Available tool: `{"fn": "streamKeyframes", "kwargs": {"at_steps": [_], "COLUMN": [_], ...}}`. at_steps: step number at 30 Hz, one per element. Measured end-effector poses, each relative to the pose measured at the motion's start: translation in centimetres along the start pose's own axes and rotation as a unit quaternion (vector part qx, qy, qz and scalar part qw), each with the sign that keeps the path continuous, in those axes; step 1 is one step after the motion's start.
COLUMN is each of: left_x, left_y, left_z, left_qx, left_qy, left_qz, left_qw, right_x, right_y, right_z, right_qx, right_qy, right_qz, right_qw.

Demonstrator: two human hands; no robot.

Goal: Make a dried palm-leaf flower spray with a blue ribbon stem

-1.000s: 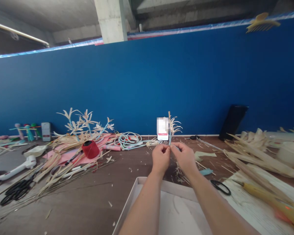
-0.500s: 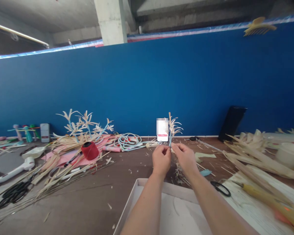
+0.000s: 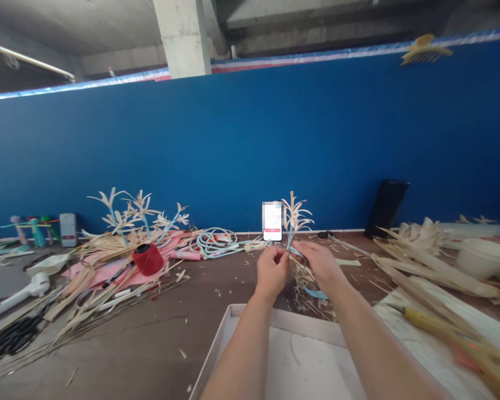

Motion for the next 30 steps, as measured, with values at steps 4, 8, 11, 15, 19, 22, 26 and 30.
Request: {"fn": "streamKeyframes", "kwargs": {"at_steps": [4, 8, 11, 15, 19, 22, 26, 30], "left_x": [-0.3, -0.5, -0.4, -0.4, -0.6, -0.7, -0.8, -0.8], "left_y": [0.0, 0.0, 0.0, 0.1, 0.1, 0.2, 0.2, 0.3], "left_z": [0.0, 0.0, -0.1, 0.0, 0.1, 0.2, 0.4, 0.4], "left_qx": [0.004, 0.009, 0.013, 0.010, -0.001, -0.009, -0.021, -0.032], "left_qy": [-0.001, -0.001, -0.009, -0.036, -0.060, -0.078, -0.091, -0.096], "left_qz": [-0.006, -0.021, -0.035, -0.053, -0.066, -0.071, -0.073, -0.067], "left_qw": [1.000, 1.000, 0.999, 0.998, 0.996, 0.994, 0.993, 0.993], "right_x": [-0.4, -0.6, -0.3, 0.6, 1.4, 2.1, 2.6, 2.9], "right_y": [-0.1, -0.2, -0.3, -0.2, -0.1, 0.1, 0.5, 0.9], "right_z": [-0.1, 0.0, 0.3, 0.4, 0.4, 0.1, -0.4, -0.7], "right_qx": [0.042, 0.048, 0.033, 0.025, 0.014, 0.005, -0.010, -0.031], "right_qy": [-0.012, 0.013, 0.068, 0.165, 0.244, 0.276, 0.292, 0.306], "right_qz": [-0.013, -0.021, -0.002, 0.045, 0.071, 0.087, 0.101, 0.110], "right_qw": [0.999, 0.999, 0.997, 0.985, 0.967, 0.957, 0.951, 0.945]}}
Point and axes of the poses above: each hand's wrist, its own y-axis away from the middle knuckle, its own z-axis out of the back of the hand, x = y × z, the point moved 7 cm from there along -y, towards the middle knuckle
